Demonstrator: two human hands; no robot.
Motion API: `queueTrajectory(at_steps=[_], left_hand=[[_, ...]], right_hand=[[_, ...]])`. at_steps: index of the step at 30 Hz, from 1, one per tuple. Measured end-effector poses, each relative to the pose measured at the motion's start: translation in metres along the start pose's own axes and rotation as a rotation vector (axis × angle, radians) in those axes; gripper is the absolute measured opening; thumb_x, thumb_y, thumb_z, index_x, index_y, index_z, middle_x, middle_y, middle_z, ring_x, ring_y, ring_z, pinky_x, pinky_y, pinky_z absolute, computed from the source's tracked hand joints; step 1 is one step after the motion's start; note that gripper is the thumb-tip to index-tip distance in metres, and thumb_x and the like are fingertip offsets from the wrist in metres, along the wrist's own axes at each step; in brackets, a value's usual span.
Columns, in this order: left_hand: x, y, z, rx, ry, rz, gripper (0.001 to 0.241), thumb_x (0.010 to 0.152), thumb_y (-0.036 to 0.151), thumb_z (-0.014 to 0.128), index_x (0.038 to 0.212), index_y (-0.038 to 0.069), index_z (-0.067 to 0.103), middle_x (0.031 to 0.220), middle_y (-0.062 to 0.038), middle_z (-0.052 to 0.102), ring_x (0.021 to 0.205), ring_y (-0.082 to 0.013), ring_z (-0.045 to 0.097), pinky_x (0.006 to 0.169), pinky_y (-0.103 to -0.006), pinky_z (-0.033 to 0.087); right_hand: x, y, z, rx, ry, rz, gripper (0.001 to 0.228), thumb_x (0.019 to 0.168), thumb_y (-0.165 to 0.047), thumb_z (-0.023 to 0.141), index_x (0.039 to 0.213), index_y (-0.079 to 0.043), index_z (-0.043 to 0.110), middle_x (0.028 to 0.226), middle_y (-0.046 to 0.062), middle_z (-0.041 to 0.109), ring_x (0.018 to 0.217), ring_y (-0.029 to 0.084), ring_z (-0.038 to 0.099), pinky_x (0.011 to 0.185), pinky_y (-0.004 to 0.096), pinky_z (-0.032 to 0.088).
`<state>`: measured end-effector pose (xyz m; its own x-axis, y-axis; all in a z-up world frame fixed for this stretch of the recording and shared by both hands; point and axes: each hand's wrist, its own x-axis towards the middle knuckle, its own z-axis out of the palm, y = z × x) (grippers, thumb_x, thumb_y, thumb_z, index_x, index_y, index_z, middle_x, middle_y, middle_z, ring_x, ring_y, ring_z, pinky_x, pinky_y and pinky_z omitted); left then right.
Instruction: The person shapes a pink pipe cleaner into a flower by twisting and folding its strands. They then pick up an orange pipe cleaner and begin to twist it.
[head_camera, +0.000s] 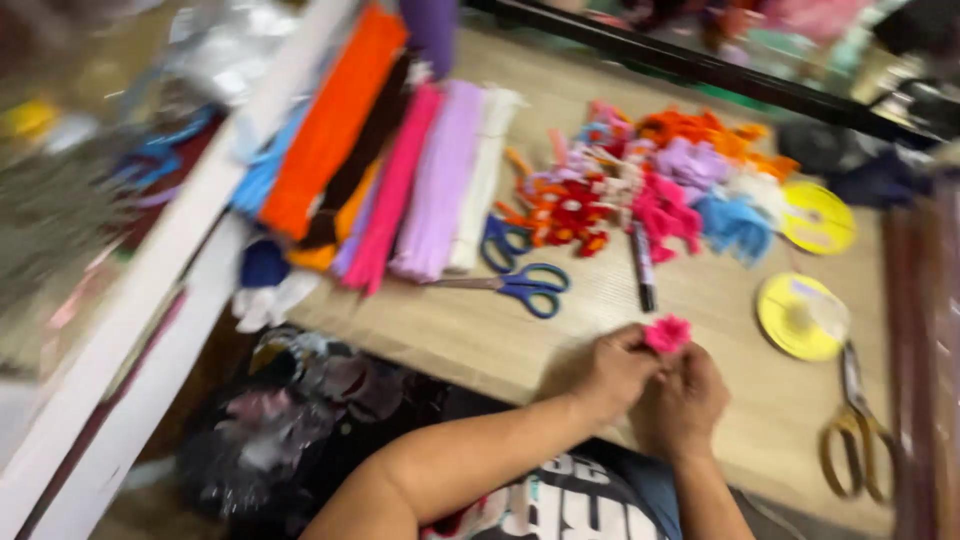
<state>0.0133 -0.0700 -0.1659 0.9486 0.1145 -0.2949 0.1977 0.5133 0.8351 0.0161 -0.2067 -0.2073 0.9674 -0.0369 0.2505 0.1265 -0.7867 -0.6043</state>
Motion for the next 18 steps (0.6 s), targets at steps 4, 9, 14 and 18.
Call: queueTrajectory(at_steps=[4, 9, 14, 18], left_hand=[[0.025, -0.012, -0.013, -0.034, -0.116, 0.026, 0.018, 0.084, 0.001, 0.073, 0.098, 0.013, 0.074, 0.081, -0.011, 0.072, 0.065, -0.0154, 0.069, 0.054, -0.0241, 0.057], [0.000, 0.017, -0.044, -0.017, -0.321, -0.008, 0.066, 0.088, -0.001, 0.076, 0.149, 0.007, 0.050, 0.113, -0.012, 0.063, 0.088, -0.0131, 0.065, 0.072, -0.0223, 0.062], [-0.044, 0.045, -0.091, 0.223, -0.365, 0.108, 0.053, 0.091, 0.000, 0.072, 0.141, 0.003, 0.056, 0.107, -0.009, 0.062, 0.084, -0.0110, 0.067, 0.073, -0.0203, 0.060], [-0.052, 0.042, -0.094, 0.288, -0.281, 0.229, 0.047, 0.092, -0.002, 0.070, 0.138, 0.002, 0.059, 0.107, -0.011, 0.062, 0.085, -0.0157, 0.069, 0.074, -0.0239, 0.061]], right_hand=[[0.008, -0.038, -0.014, 0.051, 0.052, -0.014, 0.014, 0.103, -0.013, 0.066, 0.115, -0.015, 0.073, 0.094, 0.016, 0.072, 0.096, 0.043, 0.069, 0.087, 0.055, 0.052], [0.030, -0.068, -0.037, 0.103, 0.051, 0.071, 0.017, 0.099, -0.019, 0.071, 0.115, -0.014, 0.076, 0.106, 0.013, 0.073, 0.106, 0.037, 0.068, 0.096, 0.050, 0.052], [0.056, -0.012, -0.037, -0.048, 0.043, -0.070, 0.022, 0.095, -0.022, 0.074, 0.116, -0.024, 0.079, 0.125, 0.003, 0.070, 0.122, 0.030, 0.063, 0.109, 0.041, 0.048], [0.070, -0.006, -0.033, -0.169, 0.071, -0.234, 0.037, 0.091, -0.013, 0.077, 0.127, -0.021, 0.078, 0.129, 0.009, 0.069, 0.118, 0.035, 0.064, 0.105, 0.047, 0.051]])
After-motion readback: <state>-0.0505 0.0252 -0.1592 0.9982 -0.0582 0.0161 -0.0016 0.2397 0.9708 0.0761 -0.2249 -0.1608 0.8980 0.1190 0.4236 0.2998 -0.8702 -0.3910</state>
